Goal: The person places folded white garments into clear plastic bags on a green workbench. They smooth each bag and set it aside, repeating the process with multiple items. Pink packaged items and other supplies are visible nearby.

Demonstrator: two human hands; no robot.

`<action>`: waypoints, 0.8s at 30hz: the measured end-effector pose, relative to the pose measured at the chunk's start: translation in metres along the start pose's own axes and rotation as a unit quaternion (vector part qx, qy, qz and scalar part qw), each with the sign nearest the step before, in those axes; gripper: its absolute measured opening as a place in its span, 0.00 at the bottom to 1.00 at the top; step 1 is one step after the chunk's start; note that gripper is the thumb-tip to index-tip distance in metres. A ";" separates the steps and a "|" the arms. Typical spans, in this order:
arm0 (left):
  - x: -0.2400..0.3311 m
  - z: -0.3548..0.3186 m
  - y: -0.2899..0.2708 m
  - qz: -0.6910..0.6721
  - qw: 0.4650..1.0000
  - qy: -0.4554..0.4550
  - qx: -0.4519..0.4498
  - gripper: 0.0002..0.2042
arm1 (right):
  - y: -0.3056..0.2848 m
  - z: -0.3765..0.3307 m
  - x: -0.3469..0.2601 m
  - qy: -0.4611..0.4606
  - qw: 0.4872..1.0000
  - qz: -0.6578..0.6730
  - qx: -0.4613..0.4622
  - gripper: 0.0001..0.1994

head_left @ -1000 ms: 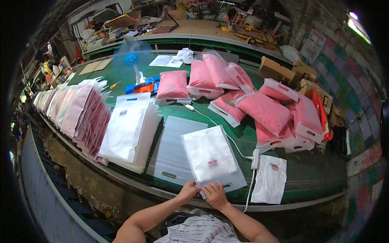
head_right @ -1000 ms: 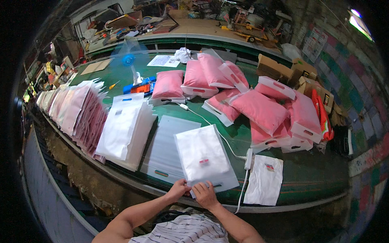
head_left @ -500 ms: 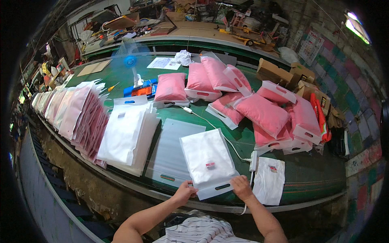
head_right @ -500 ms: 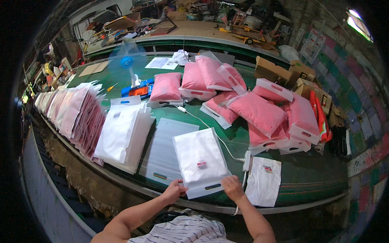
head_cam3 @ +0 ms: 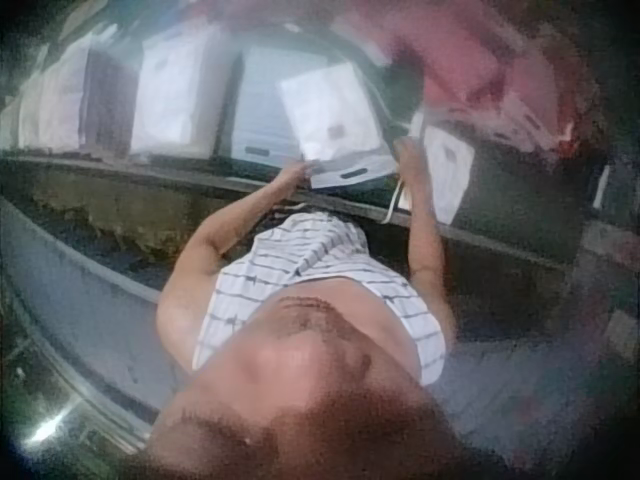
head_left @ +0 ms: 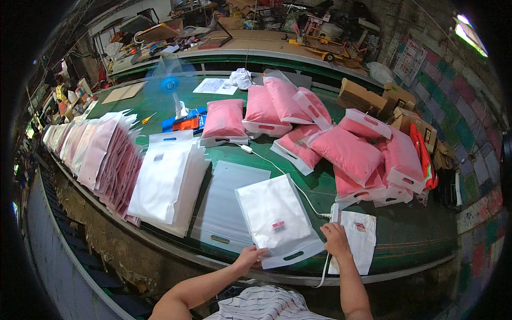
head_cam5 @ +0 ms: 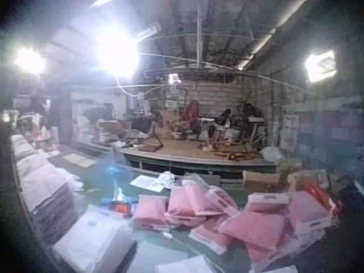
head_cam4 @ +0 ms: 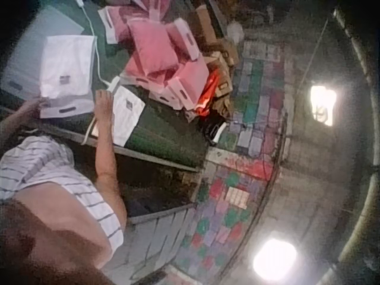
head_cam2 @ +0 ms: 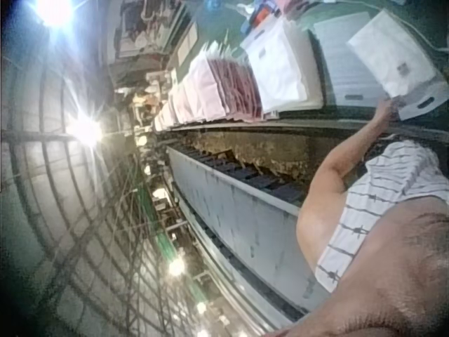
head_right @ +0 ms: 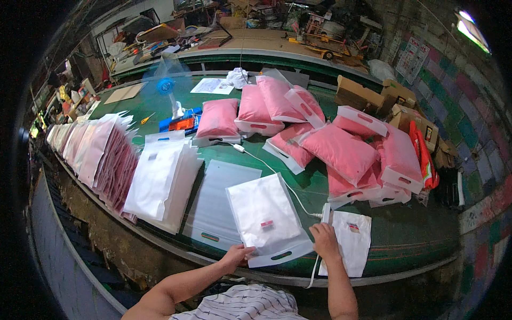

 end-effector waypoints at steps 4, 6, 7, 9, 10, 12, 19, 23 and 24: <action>0.050 -0.010 0.007 0.225 0.915 0.317 0.110 0.09 | -0.026 0.063 -0.039 -0.044 0.996 0.077 0.009 0.24; 0.099 -0.030 0.012 0.259 0.808 0.504 0.161 0.08 | -0.034 0.099 -0.075 -0.121 0.987 0.103 -0.010 0.27; 0.120 -0.038 0.014 0.278 0.816 0.493 0.115 0.08 | -0.039 0.117 -0.094 -0.158 0.980 0.121 -0.029 0.28; 0.164 -0.065 0.010 0.336 0.827 0.449 0.031 0.08 | -0.049 0.151 -0.128 -0.221 0.962 0.143 -0.079 0.32; 0.186 -0.085 0.011 0.396 0.795 0.459 -0.023 0.08 | -0.058 0.162 -0.141 -0.237 0.955 0.157 -0.086 0.32; 0.222 -0.124 0.004 0.521 0.713 0.452 -0.127 0.08 | -0.072 0.178 -0.157 -0.263 0.942 0.152 -0.141 0.31; 0.272 -0.099 -0.060 -0.125 0.845 0.357 -0.377 0.20 | -0.076 0.169 -0.130 -0.067 0.852 0.459 -0.243 0.20; 0.212 -0.011 -0.079 -0.298 0.889 0.178 -0.299 0.37 | -0.031 0.128 -0.076 0.204 0.725 0.658 0.012 0.20; 0.182 -0.001 -0.078 -0.297 0.903 0.167 -0.263 0.37 | -0.021 0.116 -0.063 0.197 0.737 0.643 0.065 0.18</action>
Point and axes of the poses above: each hand's wrist, its own z-axis towards the middle knuckle, its own y-axis out of the palm, x = y × z, the point moved 4 cm from there along z, towards the middle knuckle, and after that the axes turned 10 degrees about z, right-handed, at the moved point
